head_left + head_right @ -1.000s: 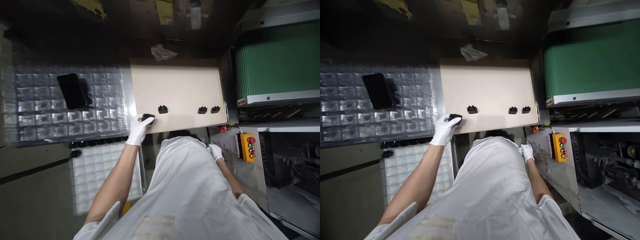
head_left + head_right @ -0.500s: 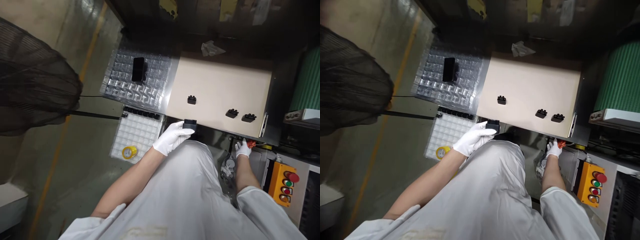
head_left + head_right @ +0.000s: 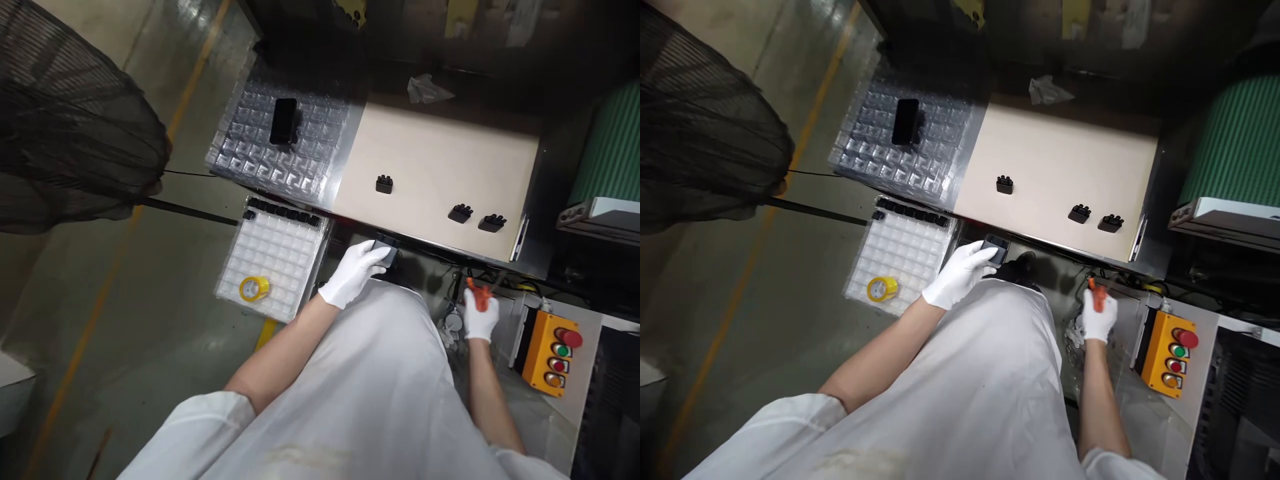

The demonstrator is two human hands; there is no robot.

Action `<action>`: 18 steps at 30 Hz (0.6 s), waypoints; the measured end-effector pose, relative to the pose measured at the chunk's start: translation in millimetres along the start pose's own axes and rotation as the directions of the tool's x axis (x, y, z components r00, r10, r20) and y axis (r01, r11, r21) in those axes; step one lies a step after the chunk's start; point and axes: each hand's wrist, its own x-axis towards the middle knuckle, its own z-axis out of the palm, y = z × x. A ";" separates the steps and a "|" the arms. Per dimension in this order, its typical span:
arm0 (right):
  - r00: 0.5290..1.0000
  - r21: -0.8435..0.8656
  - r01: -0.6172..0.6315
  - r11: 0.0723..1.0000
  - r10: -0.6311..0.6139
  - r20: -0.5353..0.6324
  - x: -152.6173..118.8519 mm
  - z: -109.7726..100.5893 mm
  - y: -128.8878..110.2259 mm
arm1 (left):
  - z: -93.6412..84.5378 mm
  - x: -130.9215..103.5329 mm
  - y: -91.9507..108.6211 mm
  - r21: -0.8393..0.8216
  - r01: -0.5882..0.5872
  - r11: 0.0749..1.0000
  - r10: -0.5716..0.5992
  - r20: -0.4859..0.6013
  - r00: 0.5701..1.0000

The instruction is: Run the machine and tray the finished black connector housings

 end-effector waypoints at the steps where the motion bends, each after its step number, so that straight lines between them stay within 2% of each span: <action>1: 0.986 -0.038 0.117 0.992 -0.111 0.121 -16.4 -5.3 -6.2 | -4.8 8.8 -13.3 0.101 -0.023 0.995 0.028 -0.053 0.998; 2: 0.938 -0.072 0.234 0.970 -0.205 0.279 -31.5 -8.8 -13.3 | -10.7 18.9 -27.7 0.196 -0.022 0.980 0.044 -0.109 0.993; 3: 0.857 -0.103 0.335 0.937 -0.258 0.447 -44.4 -10.3 -20.9 | -17.4 29.9 -42.7 0.275 -0.001 0.961 0.047 -0.162 0.986; 5: 0.682 -0.170 0.452 0.876 -0.216 0.699 -61.4 -7.4 -35.4 | -32.1 51.6 -71.9 0.373 0.066 0.925 0.026 -0.236 0.971; 6: 0.641 -0.221 0.454 0.863 -0.145 0.754 -65.4 -3.7 -41.6 | -39.5 61.0 -85.0 0.401 0.096 0.911 0.012 -0.257 0.966; 7: 0.629 -0.279 0.444 0.851 -0.074 0.774 -66.8 1.1 -46.9 | -46.4 68.9 -96.7 0.428 0.121 0.896 -0.001 -0.270 0.963; 11: 0.641 -0.464 0.436 0.771 0.096 0.762 -61.6 20.0 -62.4 | -64.4 86.4 -128.0 0.573 0.209 0.793 -0.030 -0.306 0.952; 15: 0.582 -0.596 0.473 0.649 0.279 0.764 -62.3 26.9 -80.3 | -67.4 89.9 -140.4 0.668 0.243 0.703 -0.062 -0.283 0.957; 18: 0.584 -0.619 0.475 0.625 0.302 0.754 -60.5 25.2 -91.5 | -68.4 89.8 -143.0 0.676 0.265 0.687 -0.107 -0.267 0.958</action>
